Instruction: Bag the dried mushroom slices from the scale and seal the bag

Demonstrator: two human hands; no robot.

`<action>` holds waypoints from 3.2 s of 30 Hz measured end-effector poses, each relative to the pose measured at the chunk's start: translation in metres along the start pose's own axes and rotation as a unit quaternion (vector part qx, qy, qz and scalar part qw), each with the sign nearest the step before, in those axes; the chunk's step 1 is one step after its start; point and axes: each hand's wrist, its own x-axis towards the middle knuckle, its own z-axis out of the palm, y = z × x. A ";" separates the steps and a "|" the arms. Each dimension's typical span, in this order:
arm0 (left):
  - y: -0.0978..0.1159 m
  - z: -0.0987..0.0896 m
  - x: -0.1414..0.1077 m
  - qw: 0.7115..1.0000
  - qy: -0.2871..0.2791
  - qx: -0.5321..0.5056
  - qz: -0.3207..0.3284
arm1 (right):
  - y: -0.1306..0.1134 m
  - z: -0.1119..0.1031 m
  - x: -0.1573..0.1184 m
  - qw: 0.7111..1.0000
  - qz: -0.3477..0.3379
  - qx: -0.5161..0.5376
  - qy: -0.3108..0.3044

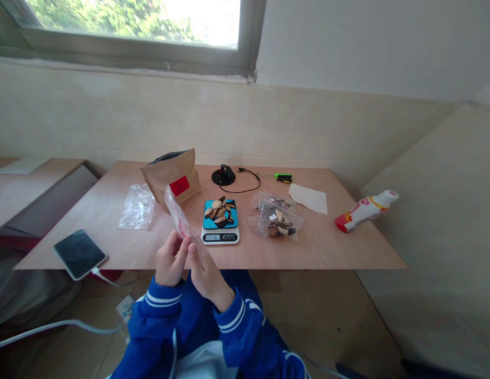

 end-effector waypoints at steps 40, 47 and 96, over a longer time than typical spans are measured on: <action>-0.029 -0.023 0.033 0.963 0.038 0.150 -0.220 | 0.089 -0.107 0.125 0.809 -0.071 -0.573 -0.114; -0.034 -0.017 0.036 0.967 0.037 0.130 -0.217 | 0.092 -0.104 0.123 0.777 -0.130 -0.613 -0.051; -0.051 0.044 0.083 0.948 0.232 -0.102 -0.194 | 0.031 -0.040 0.123 0.983 -0.133 -0.128 0.003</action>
